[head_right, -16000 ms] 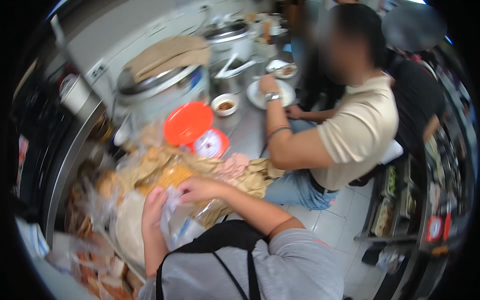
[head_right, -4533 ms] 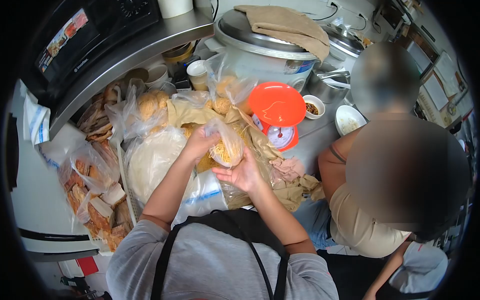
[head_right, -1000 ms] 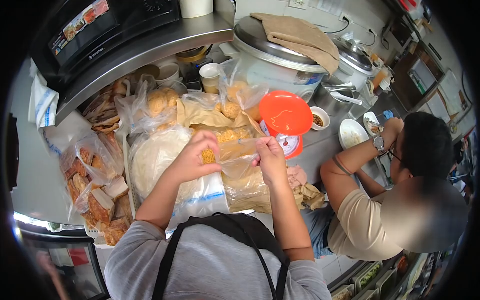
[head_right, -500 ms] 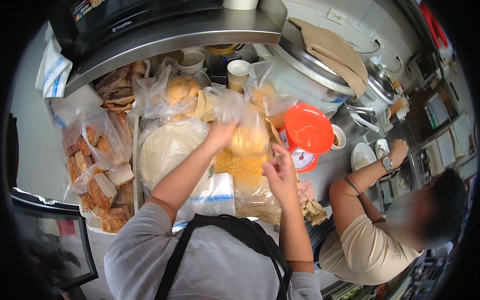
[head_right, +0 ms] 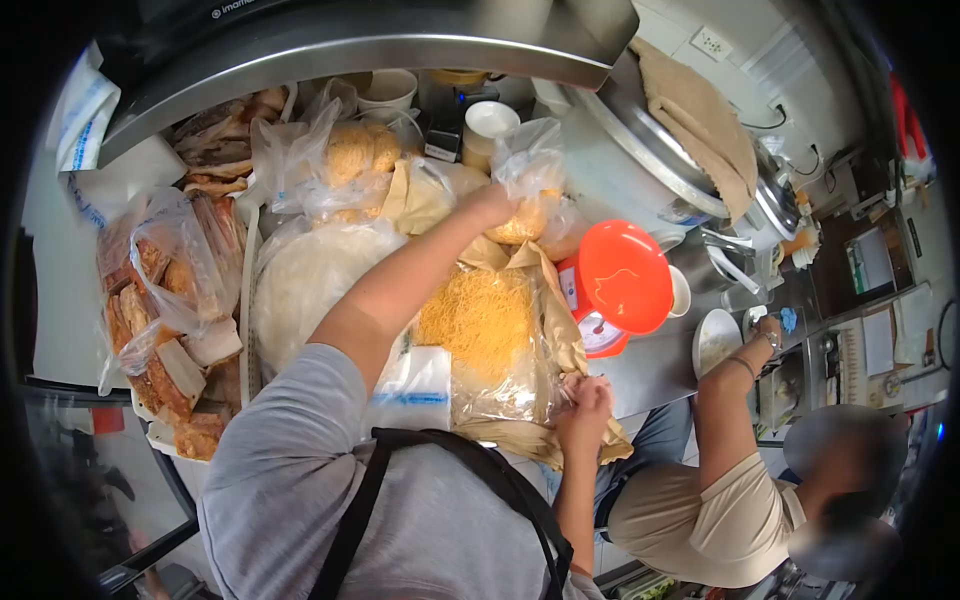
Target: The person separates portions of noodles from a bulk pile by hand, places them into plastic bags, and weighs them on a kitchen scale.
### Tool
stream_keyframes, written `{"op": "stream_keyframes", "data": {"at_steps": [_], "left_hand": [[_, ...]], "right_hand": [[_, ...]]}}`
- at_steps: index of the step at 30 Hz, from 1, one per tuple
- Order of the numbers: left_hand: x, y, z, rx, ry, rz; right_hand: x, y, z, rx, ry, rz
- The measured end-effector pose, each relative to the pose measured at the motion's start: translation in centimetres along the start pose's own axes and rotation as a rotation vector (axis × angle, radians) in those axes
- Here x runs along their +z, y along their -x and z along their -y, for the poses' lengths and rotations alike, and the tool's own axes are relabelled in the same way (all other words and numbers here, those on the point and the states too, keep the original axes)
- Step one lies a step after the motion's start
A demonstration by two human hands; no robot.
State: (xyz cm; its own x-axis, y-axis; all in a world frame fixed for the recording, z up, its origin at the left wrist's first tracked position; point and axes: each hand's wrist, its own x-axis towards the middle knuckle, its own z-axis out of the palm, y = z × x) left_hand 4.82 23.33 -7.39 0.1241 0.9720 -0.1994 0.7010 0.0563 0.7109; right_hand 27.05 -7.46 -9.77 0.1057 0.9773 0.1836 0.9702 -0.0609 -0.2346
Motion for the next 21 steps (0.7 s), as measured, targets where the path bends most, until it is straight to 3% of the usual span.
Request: {"op": "stream_keyframes", "data": {"at_steps": [2,5,7,10,11,13,16,21], "left_hand": [[-0.7,0.1,1.6,0.211,0.034,0.051],[-3.8,4.6,0.8,0.339,0.072,-0.233],[-5.6,8.1,1.5,0.323,0.186,-0.328],[-6.0,12.2,4.1,0.32,0.428,-0.388],[-6.5,13.6,5.2,0.322,0.515,-0.41],[-6.9,17.3,6.5,0.261,0.456,-0.377],[-7.0,21.9,7.9,0.32,0.478,-0.384],[-5.8,26.8,9.2,0.248,0.411,-0.361]], "right_hand": [[-0.1,0.8,-0.3,0.007,0.134,-0.011],[0.9,0.5,-2.8,-0.004,0.167,-0.026],[0.9,-0.3,-3.2,-0.024,0.102,-0.013],[-3.2,-2.3,0.7,0.125,0.203,0.269],[-3.6,-2.6,1.6,-0.02,0.122,0.098],[-4.6,-3.5,6.7,-0.262,-0.132,0.052],[-2.2,-3.0,12.5,-0.648,-0.275,0.216],[2.2,-0.8,16.2,-0.82,-0.175,0.218]]}}
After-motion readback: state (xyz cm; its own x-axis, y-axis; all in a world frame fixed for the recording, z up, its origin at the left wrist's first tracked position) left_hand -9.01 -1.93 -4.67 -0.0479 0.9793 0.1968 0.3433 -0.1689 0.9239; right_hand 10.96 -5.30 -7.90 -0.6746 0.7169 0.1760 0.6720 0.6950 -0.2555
